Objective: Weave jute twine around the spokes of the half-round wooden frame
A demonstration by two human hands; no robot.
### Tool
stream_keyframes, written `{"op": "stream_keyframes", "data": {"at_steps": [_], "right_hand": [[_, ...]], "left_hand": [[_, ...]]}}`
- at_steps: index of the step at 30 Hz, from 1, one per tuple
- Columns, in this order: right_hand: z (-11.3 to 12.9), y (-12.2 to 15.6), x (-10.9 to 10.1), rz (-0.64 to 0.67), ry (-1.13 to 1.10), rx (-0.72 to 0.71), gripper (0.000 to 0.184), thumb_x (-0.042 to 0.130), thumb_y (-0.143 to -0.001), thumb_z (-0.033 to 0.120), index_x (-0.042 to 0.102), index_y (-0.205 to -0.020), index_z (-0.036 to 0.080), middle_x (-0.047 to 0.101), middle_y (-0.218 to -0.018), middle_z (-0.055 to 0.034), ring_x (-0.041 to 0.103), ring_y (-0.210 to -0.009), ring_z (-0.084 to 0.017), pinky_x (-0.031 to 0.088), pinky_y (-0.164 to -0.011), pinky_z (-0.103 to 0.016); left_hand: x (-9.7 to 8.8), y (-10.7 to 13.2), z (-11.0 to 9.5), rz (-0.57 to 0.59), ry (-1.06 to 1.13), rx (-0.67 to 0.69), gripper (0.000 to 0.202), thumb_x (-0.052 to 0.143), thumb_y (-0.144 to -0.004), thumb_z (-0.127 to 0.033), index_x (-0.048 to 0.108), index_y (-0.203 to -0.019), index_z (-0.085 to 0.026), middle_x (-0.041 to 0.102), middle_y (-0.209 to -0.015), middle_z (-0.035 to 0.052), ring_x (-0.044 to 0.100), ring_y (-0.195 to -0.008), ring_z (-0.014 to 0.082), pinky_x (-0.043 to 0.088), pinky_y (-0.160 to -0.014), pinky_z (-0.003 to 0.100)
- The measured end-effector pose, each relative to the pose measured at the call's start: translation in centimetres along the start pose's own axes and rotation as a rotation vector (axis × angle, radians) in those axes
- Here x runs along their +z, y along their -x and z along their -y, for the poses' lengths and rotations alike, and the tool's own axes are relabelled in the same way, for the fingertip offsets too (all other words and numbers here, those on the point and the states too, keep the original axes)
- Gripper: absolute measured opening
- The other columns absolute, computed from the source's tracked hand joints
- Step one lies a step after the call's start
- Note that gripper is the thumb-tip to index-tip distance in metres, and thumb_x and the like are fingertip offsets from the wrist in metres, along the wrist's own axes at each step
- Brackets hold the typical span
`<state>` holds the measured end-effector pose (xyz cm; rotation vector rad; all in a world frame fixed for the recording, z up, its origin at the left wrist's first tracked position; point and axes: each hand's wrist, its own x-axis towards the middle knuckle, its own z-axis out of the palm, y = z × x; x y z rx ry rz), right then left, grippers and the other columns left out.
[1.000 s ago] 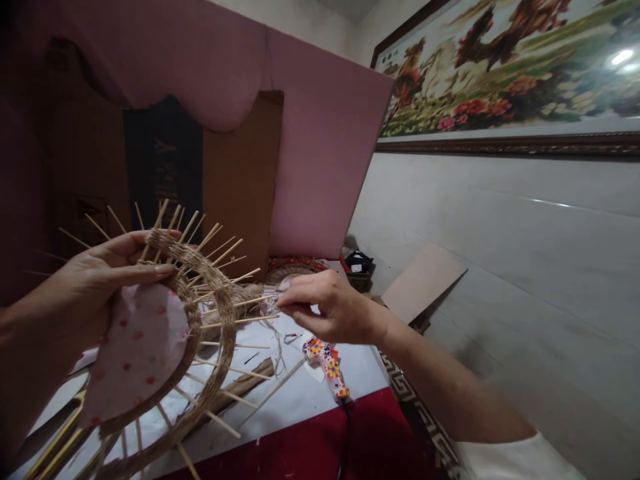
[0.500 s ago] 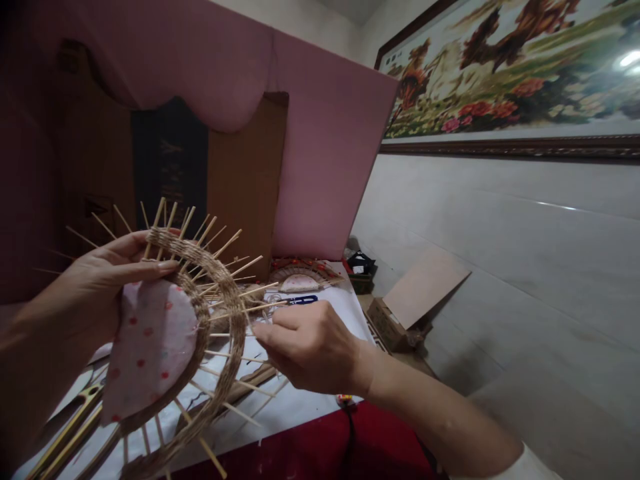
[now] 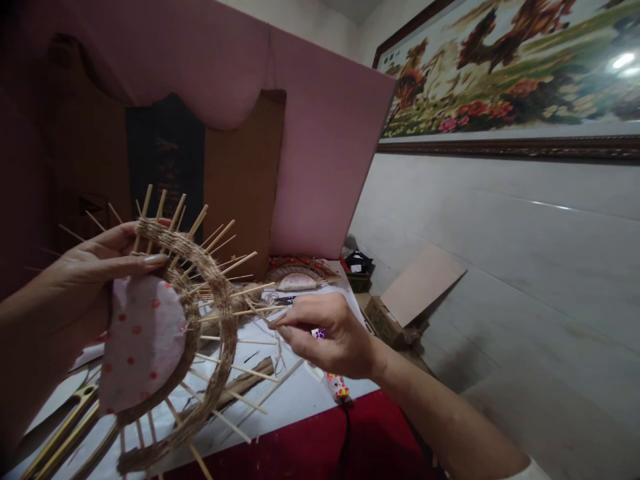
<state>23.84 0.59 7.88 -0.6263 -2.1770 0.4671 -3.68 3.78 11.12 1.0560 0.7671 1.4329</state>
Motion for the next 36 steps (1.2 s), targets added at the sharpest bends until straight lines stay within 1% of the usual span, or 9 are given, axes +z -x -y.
{"op": "stream_keyframes", "data": {"at_steps": [4, 7, 12, 16, 20, 24, 29, 33, 36], "right_hand": [[-1.0, -0.5, 0.5, 0.028, -0.361, 0.27, 0.018, 0.062, -0.08, 0.025, 0.075, -0.083, 0.013, 0.054, -0.055, -0.0002, 0.04, -0.049, -0.008, 0.029, -0.043, -0.021], [-1.5, -0.8, 2.0, 0.041, -0.534, 0.393, 0.017, 0.067, -0.076, 0.029, 0.076, -0.078, 0.015, 0.057, -0.056, -0.0014, 0.042, -0.051, -0.008, 0.03, -0.044, -0.021], [-1.9, -1.1, 5.3, -0.08, -0.823, 0.519, 0.015, 0.076, -0.064, 0.03, 0.075, -0.072, 0.017, 0.053, -0.052, 0.0018, 0.035, -0.044, -0.005, 0.025, -0.041, -0.019], [-2.7, -0.8, 7.7, -0.331, -0.922, 0.478, 0.025, 0.074, -0.067, 0.03, 0.074, -0.09, 0.02, 0.046, -0.05, 0.0053, 0.028, -0.041, -0.004, 0.022, -0.04, -0.019], [-3.4, -0.5, 9.2, -0.508, -0.872, 0.376, 0.018, 0.07, -0.073, 0.03, 0.073, -0.089, 0.022, 0.055, -0.063, 0.0012, 0.037, -0.05, -0.006, 0.03, -0.046, -0.02], [-3.7, -0.5, 9.6, -0.548, -0.719, 0.3, 0.02, 0.063, -0.08, 0.033, 0.072, -0.096, 0.026, 0.061, -0.071, -0.0007, 0.047, -0.057, -0.01, 0.04, -0.054, -0.023], [-4.5, -0.4, 9.4, -0.509, -0.583, 0.326, 0.023, 0.061, -0.08, 0.031, 0.072, -0.098, 0.023, 0.067, -0.09, -0.0054, 0.059, -0.079, -0.018, 0.047, -0.074, -0.029], [-5.4, -0.3, 9.3, -0.477, -0.721, 0.391, 0.03, 0.062, -0.076, 0.037, 0.072, -0.099, 0.021, 0.068, -0.084, -0.0062, 0.057, -0.069, -0.017, 0.047, -0.064, -0.028], [-5.9, -0.4, 9.3, -0.503, -0.86, 0.438, 0.032, 0.063, -0.073, 0.042, 0.074, -0.094, 0.02, 0.064, -0.069, -0.0043, 0.047, -0.051, -0.012, 0.039, -0.048, -0.023]], "left_hand": [[0.3, -0.1, 0.2, -0.019, 0.038, 0.012, 0.04, 0.065, -0.061, 0.002, 0.069, -0.096, -0.017, 0.068, -0.065, -0.0007, 0.062, -0.045, 0.0099, 0.055, -0.048, 0.019], [0.6, -0.1, 0.4, -0.012, 0.07, -0.042, 0.04, 0.063, -0.062, 0.003, 0.069, -0.096, -0.017, 0.068, -0.069, -0.0001, 0.063, -0.049, 0.0093, 0.057, -0.056, 0.021], [0.4, -0.4, 0.9, -0.037, 0.087, -0.067, 0.04, 0.064, -0.061, 0.003, 0.069, -0.095, -0.017, 0.069, -0.07, 0.0009, 0.064, -0.049, 0.0109, 0.056, -0.05, 0.021], [-0.2, -1.1, 1.5, -0.1, 0.121, -0.043, 0.036, 0.062, -0.062, 0.005, 0.067, -0.09, -0.015, 0.07, -0.069, 0.0009, 0.064, -0.048, 0.0121, 0.055, -0.044, 0.021], [-0.5, -1.8, 2.3, -0.159, 0.195, -0.077, 0.032, 0.058, -0.061, 0.012, 0.065, -0.081, -0.013, 0.07, -0.065, 0.002, 0.065, -0.047, 0.0121, 0.056, -0.045, 0.02], [-0.5, -2.1, 3.0, -0.233, 0.224, -0.131, 0.031, 0.054, -0.066, 0.012, 0.063, -0.08, -0.013, 0.068, -0.06, 0.0005, 0.064, -0.046, 0.0117, 0.056, -0.045, 0.021], [-0.8, -2.5, 4.0, -0.319, 0.224, -0.151, 0.031, 0.057, -0.068, 0.011, 0.062, -0.086, -0.014, 0.068, -0.062, -0.0003, 0.065, -0.047, 0.0121, 0.055, -0.045, 0.02], [-1.1, -2.8, 4.6, -0.32, 0.222, -0.139, 0.03, 0.058, -0.067, 0.009, 0.063, -0.086, -0.013, 0.07, -0.067, 0.0029, 0.067, -0.053, 0.0152, 0.056, -0.048, 0.023], [-1.1, -2.9, 4.9, -0.328, 0.225, -0.124, 0.028, 0.057, -0.067, 0.01, 0.063, -0.081, -0.014, 0.068, -0.064, 0.0015, 0.065, -0.049, 0.0131, 0.055, -0.047, 0.022]]}}
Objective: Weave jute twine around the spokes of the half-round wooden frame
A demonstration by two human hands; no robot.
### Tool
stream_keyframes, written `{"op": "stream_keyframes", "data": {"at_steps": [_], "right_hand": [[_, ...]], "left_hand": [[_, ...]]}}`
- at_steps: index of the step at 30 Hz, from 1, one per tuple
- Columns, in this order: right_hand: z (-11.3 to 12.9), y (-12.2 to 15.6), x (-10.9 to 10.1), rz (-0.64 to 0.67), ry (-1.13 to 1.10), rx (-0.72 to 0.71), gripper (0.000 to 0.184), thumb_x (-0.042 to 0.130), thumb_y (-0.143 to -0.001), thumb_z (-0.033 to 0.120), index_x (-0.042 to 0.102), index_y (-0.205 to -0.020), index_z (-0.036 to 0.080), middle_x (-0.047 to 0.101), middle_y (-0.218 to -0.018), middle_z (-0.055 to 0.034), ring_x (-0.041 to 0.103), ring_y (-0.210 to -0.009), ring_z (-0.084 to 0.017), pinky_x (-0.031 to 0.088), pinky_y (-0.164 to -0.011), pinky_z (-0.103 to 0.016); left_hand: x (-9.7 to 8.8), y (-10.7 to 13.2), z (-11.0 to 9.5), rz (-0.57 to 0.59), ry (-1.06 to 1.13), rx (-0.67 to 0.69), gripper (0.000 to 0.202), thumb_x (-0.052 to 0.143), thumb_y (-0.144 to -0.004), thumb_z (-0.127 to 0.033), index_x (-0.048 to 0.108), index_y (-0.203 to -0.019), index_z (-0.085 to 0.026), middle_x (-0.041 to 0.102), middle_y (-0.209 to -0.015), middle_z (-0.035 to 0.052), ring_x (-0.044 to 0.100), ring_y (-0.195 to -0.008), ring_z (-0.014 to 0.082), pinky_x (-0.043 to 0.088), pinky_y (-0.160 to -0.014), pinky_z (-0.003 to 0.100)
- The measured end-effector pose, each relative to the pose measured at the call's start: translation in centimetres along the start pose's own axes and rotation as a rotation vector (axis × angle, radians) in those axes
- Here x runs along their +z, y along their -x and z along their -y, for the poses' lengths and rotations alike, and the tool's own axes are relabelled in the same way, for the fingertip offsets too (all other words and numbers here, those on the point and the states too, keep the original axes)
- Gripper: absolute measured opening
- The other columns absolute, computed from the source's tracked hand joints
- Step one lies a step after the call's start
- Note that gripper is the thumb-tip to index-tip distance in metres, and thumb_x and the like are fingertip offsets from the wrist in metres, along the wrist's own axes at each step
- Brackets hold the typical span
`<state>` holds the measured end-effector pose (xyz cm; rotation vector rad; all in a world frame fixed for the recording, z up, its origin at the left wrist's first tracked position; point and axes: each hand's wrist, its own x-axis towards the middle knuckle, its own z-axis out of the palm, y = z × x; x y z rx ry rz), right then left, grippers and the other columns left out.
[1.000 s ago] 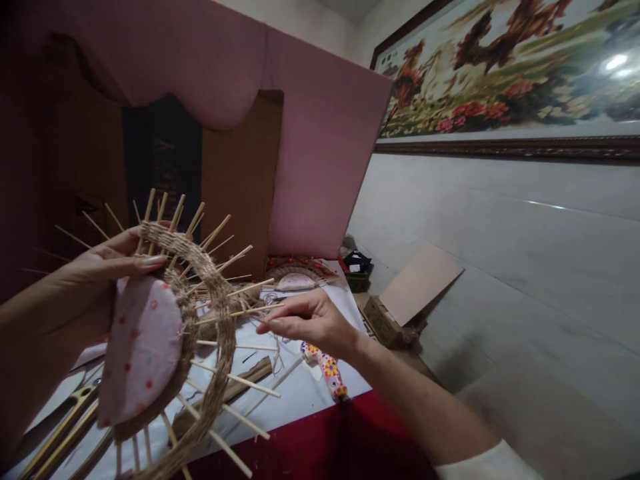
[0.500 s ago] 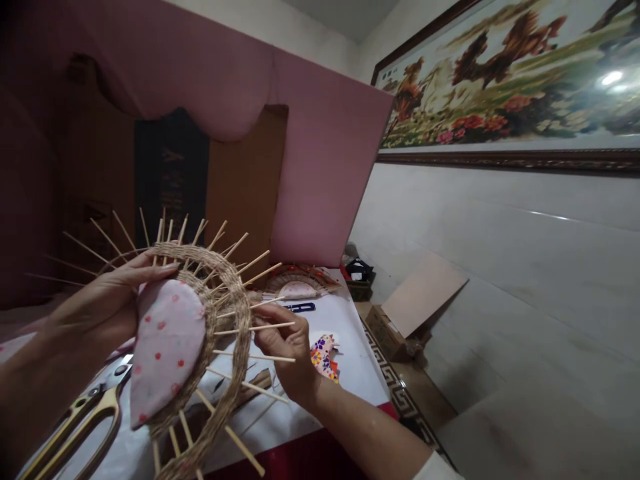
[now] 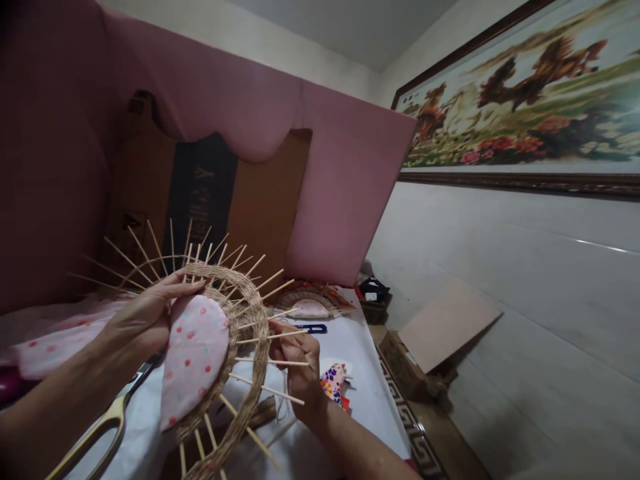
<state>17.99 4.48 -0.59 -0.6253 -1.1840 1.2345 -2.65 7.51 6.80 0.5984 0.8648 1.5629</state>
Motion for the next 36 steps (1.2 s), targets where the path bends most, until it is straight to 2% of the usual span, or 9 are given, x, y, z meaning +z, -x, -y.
{"op": "stream_keyframes", "data": {"at_steps": [3, 7, 12, 17, 20, 24, 31, 33, 36], "right_hand": [[0.1, -0.5, -0.4, -0.001, -0.047, 0.077, 0.031, 0.067, -0.066, 0.038, 0.075, -0.09, 0.019, 0.06, -0.06, -0.0021, 0.041, -0.045, -0.009, 0.031, -0.044, -0.021], [0.8, -1.4, -1.5, 0.086, -0.036, 0.133, 0.035, 0.067, -0.056, 0.026, 0.076, -0.088, 0.018, 0.06, -0.059, -0.0021, 0.041, -0.048, -0.009, 0.033, -0.049, -0.023], [2.4, -2.1, -2.4, 0.194, 0.05, 0.156, 0.037, 0.06, -0.056, 0.023, 0.076, -0.088, 0.013, 0.036, -0.044, 0.0048, 0.02, -0.045, -0.007, 0.017, -0.045, -0.021], [3.2, -2.1, -2.4, 0.214, 0.087, 0.162, 0.036, 0.062, -0.056, 0.026, 0.076, -0.088, 0.015, 0.033, -0.046, 0.0049, 0.022, -0.047, -0.008, 0.017, -0.046, -0.022], [2.9, -2.2, -2.6, 0.197, 0.144, 0.141, 0.035, 0.07, -0.059, 0.033, 0.075, -0.087, 0.014, 0.036, -0.048, 0.0049, 0.022, -0.046, -0.007, 0.016, -0.044, -0.022], [2.9, -2.3, -2.4, 0.207, 0.095, 0.174, 0.041, 0.072, -0.065, 0.047, 0.072, -0.086, 0.011, 0.027, -0.048, 0.0081, 0.016, -0.044, -0.005, 0.011, -0.042, -0.021], [4.6, -2.2, -1.4, 0.256, 0.07, 0.304, 0.025, 0.067, -0.077, 0.035, 0.067, -0.084, 0.011, 0.019, -0.048, 0.0113, 0.011, -0.042, -0.003, 0.007, -0.039, -0.019], [4.7, -2.2, -1.3, 0.236, 0.002, 0.311, 0.022, 0.066, -0.078, 0.033, 0.065, -0.082, 0.012, 0.02, -0.049, 0.0112, 0.011, -0.043, -0.003, 0.009, -0.039, -0.018], [4.9, -2.1, -1.1, 0.209, -0.08, 0.318, 0.017, 0.065, -0.078, 0.029, 0.061, -0.077, 0.013, 0.021, -0.052, 0.0105, 0.01, -0.044, -0.003, 0.009, -0.038, -0.016]], "left_hand": [[0.0, 0.0, 0.0, -0.001, 0.002, 0.016, 0.028, 0.056, -0.068, 0.011, 0.063, -0.079, -0.014, 0.068, -0.065, 0.0013, 0.064, -0.049, 0.0114, 0.054, -0.046, 0.019], [0.1, 0.0, 0.0, -0.002, 0.002, 0.051, 0.03, 0.056, -0.068, 0.011, 0.064, -0.083, -0.014, 0.068, -0.067, 0.0016, 0.064, -0.051, 0.0107, 0.054, -0.048, 0.018], [0.1, 0.2, 0.1, 0.008, 0.016, 0.082, 0.03, 0.059, -0.066, 0.009, 0.064, -0.082, -0.016, 0.068, -0.068, 0.0009, 0.065, -0.055, 0.0114, 0.054, -0.05, 0.018], [0.1, 0.3, 0.0, 0.044, 0.032, 0.1, 0.03, 0.061, -0.064, 0.009, 0.064, -0.08, -0.016, 0.069, -0.068, 0.0015, 0.065, -0.054, 0.0112, 0.053, -0.049, 0.018], [0.1, 0.3, -0.1, 0.038, 0.022, 0.108, 0.029, 0.06, -0.065, 0.009, 0.064, -0.079, -0.016, 0.069, -0.067, 0.002, 0.065, -0.054, 0.0116, 0.053, -0.048, 0.018], [0.3, 0.4, -0.3, 0.052, 0.004, 0.126, 0.028, 0.059, -0.067, 0.01, 0.064, -0.079, -0.015, 0.07, -0.068, 0.0023, 0.065, -0.055, 0.0107, 0.053, -0.051, 0.016], [0.5, 0.7, -0.5, 0.089, -0.01, 0.134, 0.031, 0.059, -0.07, 0.009, 0.065, -0.087, -0.016, 0.071, -0.073, 0.0005, 0.066, -0.059, 0.0096, 0.054, -0.054, 0.016], [0.5, 0.9, -0.7, 0.137, -0.012, 0.147, 0.026, 0.063, -0.071, 0.004, 0.065, -0.088, -0.016, 0.071, -0.074, -0.0007, 0.065, -0.057, 0.0094, 0.054, -0.052, 0.016], [0.5, 1.3, -0.9, 0.192, 0.018, 0.112, 0.012, 0.071, -0.073, -0.015, 0.066, -0.083, -0.015, 0.07, -0.069, -0.0002, 0.064, -0.053, 0.012, 0.055, -0.05, 0.02]]}}
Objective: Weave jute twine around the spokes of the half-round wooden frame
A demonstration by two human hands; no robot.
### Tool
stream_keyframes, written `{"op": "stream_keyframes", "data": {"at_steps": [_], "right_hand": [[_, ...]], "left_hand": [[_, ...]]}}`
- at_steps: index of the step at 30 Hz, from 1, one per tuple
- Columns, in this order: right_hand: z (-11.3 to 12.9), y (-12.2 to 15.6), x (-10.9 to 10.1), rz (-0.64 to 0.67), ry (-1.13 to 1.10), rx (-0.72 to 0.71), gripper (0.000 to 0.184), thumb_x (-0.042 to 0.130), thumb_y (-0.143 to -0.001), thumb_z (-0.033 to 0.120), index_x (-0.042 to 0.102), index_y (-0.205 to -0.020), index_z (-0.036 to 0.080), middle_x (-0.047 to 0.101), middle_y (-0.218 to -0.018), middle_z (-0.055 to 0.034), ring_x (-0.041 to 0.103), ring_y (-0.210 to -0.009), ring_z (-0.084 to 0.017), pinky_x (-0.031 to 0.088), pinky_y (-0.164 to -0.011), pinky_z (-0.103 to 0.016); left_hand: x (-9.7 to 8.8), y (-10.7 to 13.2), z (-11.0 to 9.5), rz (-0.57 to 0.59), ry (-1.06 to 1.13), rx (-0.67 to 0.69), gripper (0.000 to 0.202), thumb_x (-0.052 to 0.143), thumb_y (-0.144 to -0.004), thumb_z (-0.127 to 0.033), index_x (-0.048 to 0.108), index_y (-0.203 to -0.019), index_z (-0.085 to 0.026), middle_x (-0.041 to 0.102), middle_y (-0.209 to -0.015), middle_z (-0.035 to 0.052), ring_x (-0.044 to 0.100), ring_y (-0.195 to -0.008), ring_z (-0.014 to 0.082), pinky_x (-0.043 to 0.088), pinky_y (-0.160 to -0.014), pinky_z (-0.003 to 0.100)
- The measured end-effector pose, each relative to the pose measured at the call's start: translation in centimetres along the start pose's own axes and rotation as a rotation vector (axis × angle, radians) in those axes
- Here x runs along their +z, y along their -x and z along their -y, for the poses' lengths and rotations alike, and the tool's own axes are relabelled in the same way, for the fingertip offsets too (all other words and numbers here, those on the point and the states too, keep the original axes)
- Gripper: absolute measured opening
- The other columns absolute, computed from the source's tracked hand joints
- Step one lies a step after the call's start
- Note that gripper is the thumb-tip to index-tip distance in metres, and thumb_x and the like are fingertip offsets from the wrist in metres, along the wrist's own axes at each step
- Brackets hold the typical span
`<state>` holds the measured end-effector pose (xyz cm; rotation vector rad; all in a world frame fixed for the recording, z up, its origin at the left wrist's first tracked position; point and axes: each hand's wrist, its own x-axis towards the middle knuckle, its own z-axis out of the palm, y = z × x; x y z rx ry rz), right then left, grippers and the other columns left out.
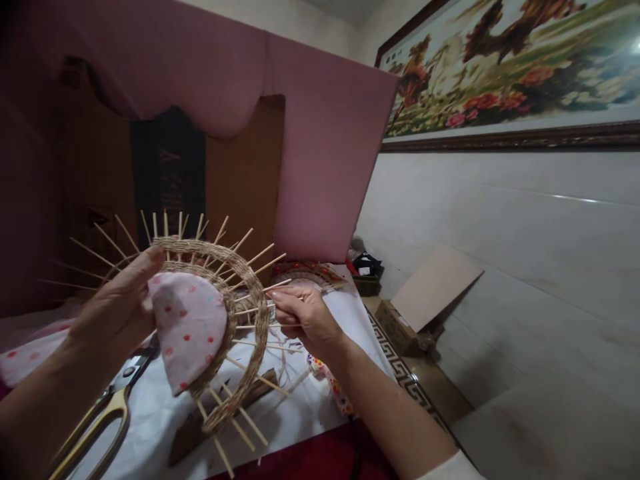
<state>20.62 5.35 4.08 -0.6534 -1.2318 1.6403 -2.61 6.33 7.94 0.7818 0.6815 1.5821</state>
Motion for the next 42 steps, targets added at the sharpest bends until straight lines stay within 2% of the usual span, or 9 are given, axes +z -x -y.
{"op": "stream_keyframes", "data": {"at_steps": [3, 6, 15, 18, 22, 25, 29, 34, 42], "right_hand": [[0.3, 0.1, 0.1, -0.019, -0.048, -0.024, 0.016, 0.064, -0.079, 0.027, 0.058, -0.075, 0.013, 0.023, -0.052, 0.0103, 0.01, -0.045, -0.003, 0.01, -0.038, -0.015], [0.6, 0.1, 0.1, -0.036, -0.059, -0.052, 0.019, 0.065, -0.078, 0.028, 0.055, -0.071, 0.014, 0.024, -0.049, 0.0107, 0.011, -0.043, -0.003, 0.01, -0.038, -0.015], [0.8, 0.1, -0.1, -0.048, 0.006, -0.079, 0.018, 0.065, -0.077, 0.031, 0.062, -0.08, 0.014, 0.026, -0.047, 0.0112, 0.012, -0.042, -0.003, 0.011, -0.038, -0.017], [0.6, 0.0, -0.1, -0.042, 0.183, -0.141, 0.02, 0.063, -0.078, 0.035, 0.067, -0.08, 0.015, 0.029, -0.048, 0.0097, 0.017, -0.042, -0.004, 0.014, -0.039, -0.019], [0.8, 0.3, -0.5, -0.051, 0.616, -0.394, 0.031, 0.053, -0.086, 0.041, 0.073, -0.086, 0.017, 0.048, -0.06, 0.0021, 0.043, -0.058, -0.01, 0.034, -0.054, -0.024], [1.4, 0.7, -0.6, -0.033, 0.821, -0.415, 0.044, 0.041, -0.093, 0.042, 0.074, -0.086, 0.014, 0.047, -0.059, 0.0008, 0.045, -0.059, -0.011, 0.035, -0.056, -0.025], [2.3, 1.2, -0.1, 0.05, 1.087, -0.464, 0.03, 0.05, -0.088, 0.03, 0.071, -0.074, 0.015, 0.051, -0.058, 0.0004, 0.043, -0.056, -0.01, 0.032, -0.053, -0.024], [2.3, 1.4, 0.6, 0.047, 1.226, -0.479, 0.014, 0.057, -0.079, 0.018, 0.071, -0.079, 0.016, 0.057, -0.056, 0.0019, 0.044, -0.05, -0.008, 0.032, -0.051, -0.022], [0.2, 2.5, 2.5, 0.018, 1.301, -0.677, 0.021, 0.051, -0.083, 0.013, 0.071, -0.09, 0.012, 0.07, -0.074, -0.007, 0.059, -0.063, -0.014, 0.043, -0.061, -0.027]], "left_hand": [[0.0, 0.7, 0.4, -0.018, 0.049, -0.12, 0.022, 0.077, -0.067, -0.028, 0.067, -0.077, -0.012, 0.073, -0.069, 0.0068, 0.068, -0.059, 0.0197, 0.059, -0.055, 0.028], [0.0, 1.8, 1.7, -0.046, 0.065, -0.223, 0.038, 0.082, -0.057, -0.031, 0.07, -0.088, -0.014, 0.076, -0.082, 0.01, 0.071, -0.069, 0.0275, 0.061, -0.06, 0.036], [0.7, 4.2, 4.1, -0.204, 0.02, -0.22, 0.031, 0.08, -0.052, -0.01, 0.07, -0.078, -0.024, 0.076, -0.073, 0.0006, 0.07, -0.06, 0.0215, 0.06, -0.054, 0.026], [0.5, 4.8, 4.0, -0.184, -0.051, -0.204, 0.031, 0.081, -0.052, -0.013, 0.07, -0.08, -0.022, 0.075, -0.076, 0.0009, 0.069, -0.061, 0.0198, 0.06, -0.055, 0.026], [-0.3, 5.5, 4.0, -0.179, -0.114, -0.137, 0.033, 0.082, -0.052, -0.018, 0.07, -0.082, -0.02, 0.074, -0.075, 0.0013, 0.069, -0.061, 0.0194, 0.059, -0.054, 0.026], [-1.4, 5.7, 3.9, -0.207, -0.145, -0.11, 0.036, 0.083, -0.051, -0.017, 0.069, -0.084, -0.02, 0.074, -0.075, 0.0011, 0.068, -0.06, 0.0187, 0.058, -0.053, 0.025], [-3.0, 5.9, 3.7, -0.187, -0.165, -0.11, 0.035, 0.083, -0.051, -0.018, 0.067, -0.082, -0.017, 0.073, -0.071, 0.002, 0.067, -0.056, 0.0183, 0.056, -0.051, 0.023], [-4.1, 6.1, 3.5, -0.169, -0.152, -0.145, 0.039, 0.082, -0.053, -0.018, 0.067, -0.088, -0.017, 0.074, -0.078, 0.0039, 0.069, -0.064, 0.0207, 0.058, -0.057, 0.027], [-3.1, 6.7, 3.2, -0.211, -0.166, -0.064, 0.036, 0.084, -0.051, -0.016, 0.066, -0.083, -0.016, 0.072, -0.071, 0.0003, 0.066, -0.056, 0.0167, 0.057, -0.05, 0.025]]}}
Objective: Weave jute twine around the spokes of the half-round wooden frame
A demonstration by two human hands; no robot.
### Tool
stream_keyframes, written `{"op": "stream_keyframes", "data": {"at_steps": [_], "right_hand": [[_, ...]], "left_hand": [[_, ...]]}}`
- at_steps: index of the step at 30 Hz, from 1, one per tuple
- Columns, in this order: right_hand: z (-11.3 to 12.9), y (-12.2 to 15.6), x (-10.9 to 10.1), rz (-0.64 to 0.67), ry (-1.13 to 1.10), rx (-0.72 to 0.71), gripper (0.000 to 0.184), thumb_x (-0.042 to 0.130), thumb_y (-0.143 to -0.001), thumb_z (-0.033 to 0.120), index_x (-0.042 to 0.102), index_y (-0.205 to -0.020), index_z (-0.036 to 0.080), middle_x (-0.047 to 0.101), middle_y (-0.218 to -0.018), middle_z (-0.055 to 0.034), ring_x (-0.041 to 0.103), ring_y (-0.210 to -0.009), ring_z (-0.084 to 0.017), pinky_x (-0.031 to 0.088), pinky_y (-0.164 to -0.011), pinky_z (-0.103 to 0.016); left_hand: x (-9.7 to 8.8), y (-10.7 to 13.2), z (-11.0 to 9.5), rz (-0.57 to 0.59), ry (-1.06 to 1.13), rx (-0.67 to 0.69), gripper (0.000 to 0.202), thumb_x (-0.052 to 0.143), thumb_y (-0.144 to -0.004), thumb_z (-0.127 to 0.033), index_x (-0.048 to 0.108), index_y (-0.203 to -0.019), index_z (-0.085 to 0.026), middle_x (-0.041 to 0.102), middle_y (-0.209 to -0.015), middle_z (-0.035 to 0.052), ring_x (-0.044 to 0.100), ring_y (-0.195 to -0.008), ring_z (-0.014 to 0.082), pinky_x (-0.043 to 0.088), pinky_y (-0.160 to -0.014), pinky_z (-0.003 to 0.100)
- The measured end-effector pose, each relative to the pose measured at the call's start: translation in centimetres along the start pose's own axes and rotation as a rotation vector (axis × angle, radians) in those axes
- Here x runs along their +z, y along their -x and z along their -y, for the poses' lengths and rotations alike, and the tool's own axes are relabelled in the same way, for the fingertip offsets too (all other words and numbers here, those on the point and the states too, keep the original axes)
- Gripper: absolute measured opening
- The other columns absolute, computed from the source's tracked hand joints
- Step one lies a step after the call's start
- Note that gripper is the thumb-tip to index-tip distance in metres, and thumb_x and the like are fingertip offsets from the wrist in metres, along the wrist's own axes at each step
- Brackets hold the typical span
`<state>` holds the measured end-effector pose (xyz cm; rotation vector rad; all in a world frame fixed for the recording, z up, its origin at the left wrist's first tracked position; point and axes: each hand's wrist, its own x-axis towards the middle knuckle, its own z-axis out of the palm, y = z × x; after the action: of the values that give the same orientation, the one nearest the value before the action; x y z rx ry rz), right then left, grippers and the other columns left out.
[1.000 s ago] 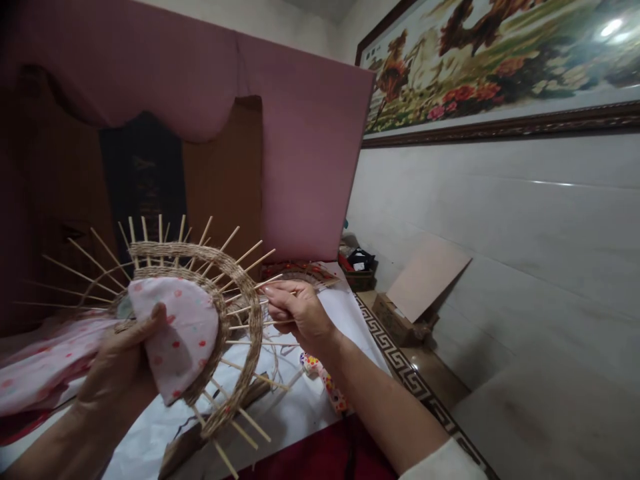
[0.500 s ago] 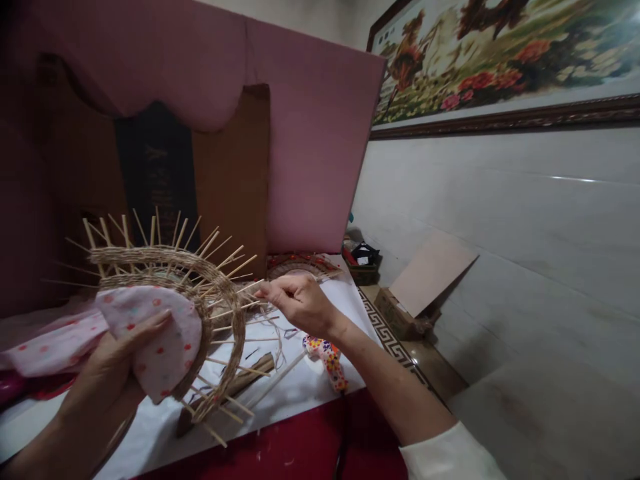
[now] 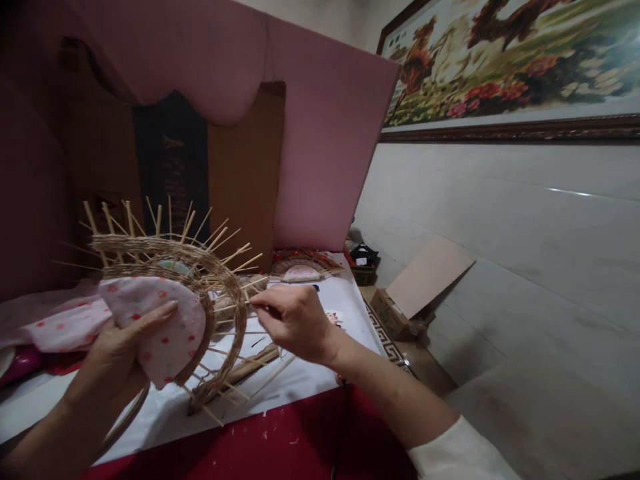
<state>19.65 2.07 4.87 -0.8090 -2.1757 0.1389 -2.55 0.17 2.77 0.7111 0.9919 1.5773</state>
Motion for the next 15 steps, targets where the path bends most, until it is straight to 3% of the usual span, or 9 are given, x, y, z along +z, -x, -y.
{"op": "stream_keyframes", "data": {"at_steps": [4, 9, 12, 15], "right_hand": [[0.5, 0.5, 0.7, 0.06, 0.051, -0.092, 0.023, 0.049, -0.085, 0.014, 0.069, -0.096, 0.012, 0.068, -0.074, -0.0068, 0.057, -0.063, -0.014, 0.042, -0.06, -0.026], [0.1, 0.6, -0.5, 0.008, 0.053, -0.144, 0.022, 0.051, -0.084, 0.014, 0.071, -0.094, 0.012, 0.06, -0.064, -0.0033, 0.047, -0.054, -0.01, 0.036, -0.052, -0.024], [-0.2, 0.4, -1.6, 0.029, -0.058, -0.133, 0.022, 0.054, -0.082, 0.015, 0.071, -0.095, 0.012, 0.058, -0.063, -0.0019, 0.047, -0.055, -0.01, 0.036, -0.052, -0.024], [-0.6, 0.1, -2.5, 0.057, -0.285, -0.009, 0.02, 0.056, -0.083, 0.018, 0.073, -0.088, 0.011, 0.057, -0.059, -0.0015, 0.047, -0.054, -0.009, 0.036, -0.051, -0.023]], "left_hand": [[0.2, 0.1, -0.1, -0.025, 0.061, 0.023, 0.038, 0.084, -0.048, -0.012, 0.066, -0.081, -0.017, 0.072, -0.071, -0.0006, 0.067, -0.057, 0.0161, 0.057, -0.052, 0.023], [-0.6, -0.2, -0.1, -0.022, 0.092, -0.072, 0.028, 0.077, -0.058, -0.015, 0.068, -0.083, -0.016, 0.073, -0.072, 0.002, 0.067, -0.056, 0.0172, 0.058, -0.048, 0.026], [-0.8, -0.3, -0.1, -0.04, 0.137, -0.101, 0.019, 0.069, -0.065, -0.009, 0.069, -0.083, -0.016, 0.075, -0.075, 0.0027, 0.069, -0.058, 0.0161, 0.059, -0.055, 0.028], [-0.6, -0.2, -0.3, -0.049, 0.18, -0.137, 0.017, 0.063, -0.07, -0.005, 0.07, -0.081, -0.015, 0.075, -0.073, 0.0036, 0.069, -0.057, 0.0157, 0.059, -0.054, 0.027]]}}
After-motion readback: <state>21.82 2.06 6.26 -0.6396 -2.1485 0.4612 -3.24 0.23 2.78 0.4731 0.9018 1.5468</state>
